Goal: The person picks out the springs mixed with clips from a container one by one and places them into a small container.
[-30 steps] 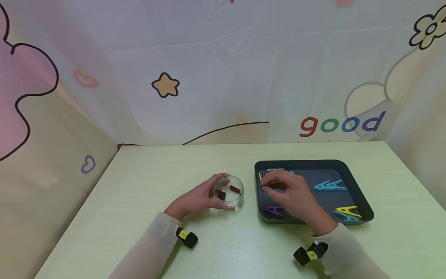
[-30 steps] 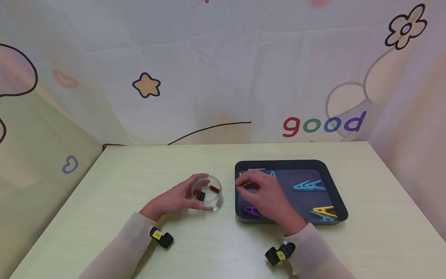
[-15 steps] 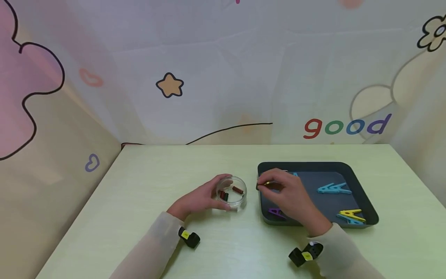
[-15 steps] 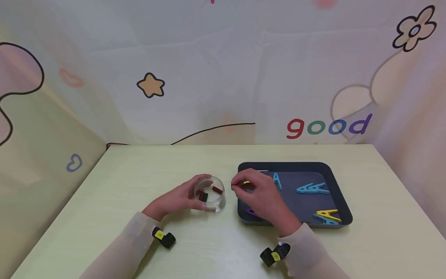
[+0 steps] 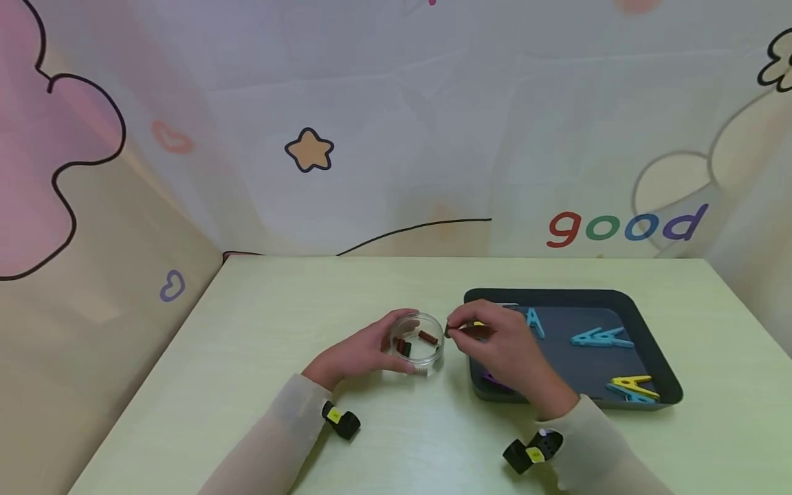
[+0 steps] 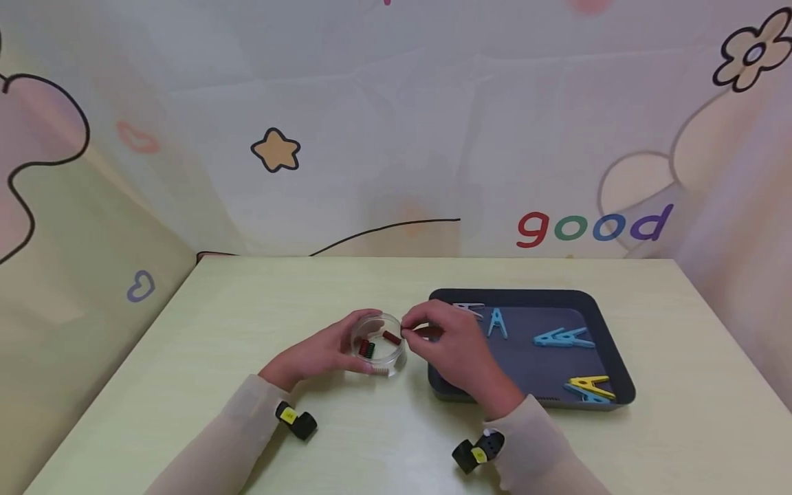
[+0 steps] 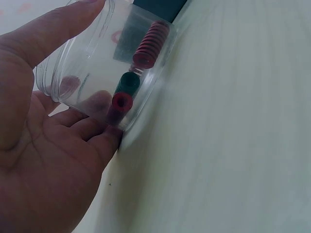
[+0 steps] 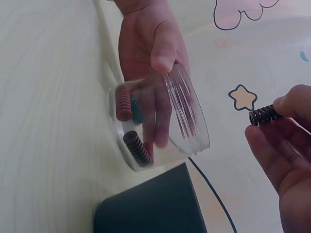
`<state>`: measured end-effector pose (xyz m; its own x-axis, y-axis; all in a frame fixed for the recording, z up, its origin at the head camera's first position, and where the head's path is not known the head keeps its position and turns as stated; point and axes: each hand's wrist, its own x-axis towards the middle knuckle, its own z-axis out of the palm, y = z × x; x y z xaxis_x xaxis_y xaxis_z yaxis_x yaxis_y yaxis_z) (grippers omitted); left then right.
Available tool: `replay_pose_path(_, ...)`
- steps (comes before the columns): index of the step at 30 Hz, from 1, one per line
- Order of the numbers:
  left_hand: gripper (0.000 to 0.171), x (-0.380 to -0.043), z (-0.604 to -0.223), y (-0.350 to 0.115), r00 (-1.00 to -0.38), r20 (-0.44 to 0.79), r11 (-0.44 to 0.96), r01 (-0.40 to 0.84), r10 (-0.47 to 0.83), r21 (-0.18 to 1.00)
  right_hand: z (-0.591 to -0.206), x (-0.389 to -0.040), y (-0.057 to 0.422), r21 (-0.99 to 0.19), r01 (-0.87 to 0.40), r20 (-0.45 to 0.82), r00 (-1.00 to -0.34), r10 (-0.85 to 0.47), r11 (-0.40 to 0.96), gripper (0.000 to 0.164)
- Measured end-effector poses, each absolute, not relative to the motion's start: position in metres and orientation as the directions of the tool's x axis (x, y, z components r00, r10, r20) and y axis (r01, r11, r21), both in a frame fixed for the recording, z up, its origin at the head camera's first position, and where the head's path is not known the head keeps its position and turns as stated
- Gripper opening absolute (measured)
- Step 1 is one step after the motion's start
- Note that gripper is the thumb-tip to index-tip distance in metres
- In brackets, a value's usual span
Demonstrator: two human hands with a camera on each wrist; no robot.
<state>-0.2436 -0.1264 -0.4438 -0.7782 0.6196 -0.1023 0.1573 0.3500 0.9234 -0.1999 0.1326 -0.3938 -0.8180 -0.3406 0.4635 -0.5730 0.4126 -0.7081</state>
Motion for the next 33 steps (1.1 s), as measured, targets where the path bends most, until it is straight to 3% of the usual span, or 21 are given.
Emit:
replay_pose_path(21,0.082,-0.245,-0.444,-0.127,-0.773,-0.099,0.354,0.170,0.627,0.920,-0.394,-0.196,0.123,-0.678,-0.591,0.479,-0.806,-0.348,0.437,0.014)
replay_pose_path(33,0.081,-0.244,-0.443,-0.125,-0.775,-0.094,0.358,0.178,0.625,0.916,-0.402,-0.195,0.116,-0.747,-0.539,0.405,-0.833,-0.376,0.389,0.010)
